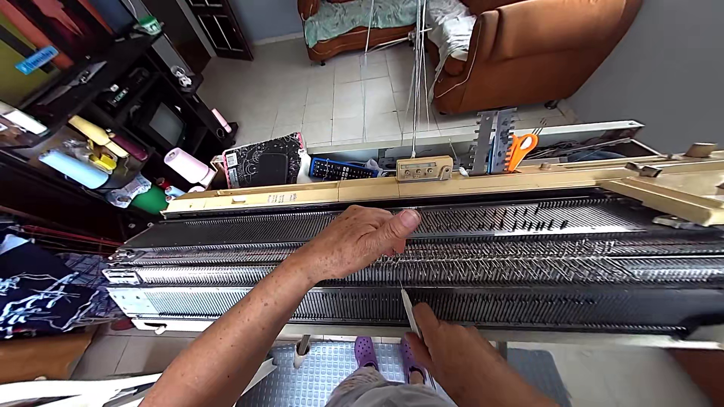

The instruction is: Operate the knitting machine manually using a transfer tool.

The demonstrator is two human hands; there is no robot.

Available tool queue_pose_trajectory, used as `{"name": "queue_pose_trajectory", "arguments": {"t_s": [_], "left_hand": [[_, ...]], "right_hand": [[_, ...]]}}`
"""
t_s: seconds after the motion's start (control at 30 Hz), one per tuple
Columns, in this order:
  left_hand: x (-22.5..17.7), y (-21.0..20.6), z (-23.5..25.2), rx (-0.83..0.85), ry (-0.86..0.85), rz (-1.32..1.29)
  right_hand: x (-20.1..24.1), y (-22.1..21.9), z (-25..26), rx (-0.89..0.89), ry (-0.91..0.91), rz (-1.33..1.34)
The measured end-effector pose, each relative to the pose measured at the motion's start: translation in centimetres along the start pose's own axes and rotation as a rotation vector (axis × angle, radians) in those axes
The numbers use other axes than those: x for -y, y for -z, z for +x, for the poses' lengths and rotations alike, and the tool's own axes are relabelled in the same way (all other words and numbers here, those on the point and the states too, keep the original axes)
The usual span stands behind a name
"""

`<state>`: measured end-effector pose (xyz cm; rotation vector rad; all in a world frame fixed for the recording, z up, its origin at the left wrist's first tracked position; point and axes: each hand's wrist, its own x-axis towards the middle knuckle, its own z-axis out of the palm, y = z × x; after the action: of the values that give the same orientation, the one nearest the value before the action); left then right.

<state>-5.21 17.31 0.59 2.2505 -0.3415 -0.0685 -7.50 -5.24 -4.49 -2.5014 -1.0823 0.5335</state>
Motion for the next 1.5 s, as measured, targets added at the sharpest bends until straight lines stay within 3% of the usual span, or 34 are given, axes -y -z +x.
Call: {"name": "queue_pose_trajectory", "arguments": {"t_s": [0.1,0.17,0.3,0.37,0.43,0.57,0.73,0.83,0.93,1.1,1.2,1.3,1.37,1.47,1.5], "left_hand": [[0.2,0.1,0.0,-0.013,-0.013,-0.019],[0.2,0.1,-0.1,-0.016,-0.016,-0.016],[0.3,0.3,-0.2,-0.003,0.004,-0.037],[0.4,0.4,-0.4,0.004,0.018,-0.049],[0.3,0.4,-0.4,-0.010,0.020,-0.026],[0.0,0.4,-0.5,-0.026,0.039,0.030],[0.2,0.7,-0.4,0.012,0.019,0.016],[0.3,0.8,-0.4,0.023,0.020,-0.010],[0.5,0.8,-0.4,0.022,0.022,-0.022],[0.6,0.8,-0.5,0.020,0.024,-0.021],[0.4,0.8,-0.5,0.000,0.055,-0.007],[0.3,0.8,-0.7,-0.014,0.058,0.011],[0.4,0.8,-0.6,-0.006,0.035,0.008],[0.6,0.9,-0.6,0.008,-0.014,0.004],[0.7,1.0,-0.7,0.007,-0.025,0.003]], "right_hand": [[-0.7,-2.0,0.3,-0.287,0.112,-0.063],[-1.0,-2.4,0.5,-0.314,0.144,0.114],[-0.4,1.2,1.3,0.208,-0.053,1.103],[0.1,2.6,1.8,0.303,-0.140,1.458],[0.8,3.4,1.5,0.324,-0.150,1.563],[1.8,4.0,-0.6,0.307,-0.028,1.218],[0.6,1.6,0.7,0.290,-0.085,0.268],[0.4,-0.6,0.4,-0.051,0.032,0.002],[-0.5,-2.3,0.7,-0.278,0.135,0.086],[-0.3,1.4,1.4,0.299,-0.062,1.138],[0.5,3.1,0.7,0.386,-0.092,1.438],[1.6,4.1,-1.0,0.346,0.004,1.197],[1.1,2.9,-0.7,0.260,0.047,0.832],[1.0,1.6,0.9,0.303,-0.057,0.261],[1.1,0.7,0.9,0.205,-0.031,0.127]]}}
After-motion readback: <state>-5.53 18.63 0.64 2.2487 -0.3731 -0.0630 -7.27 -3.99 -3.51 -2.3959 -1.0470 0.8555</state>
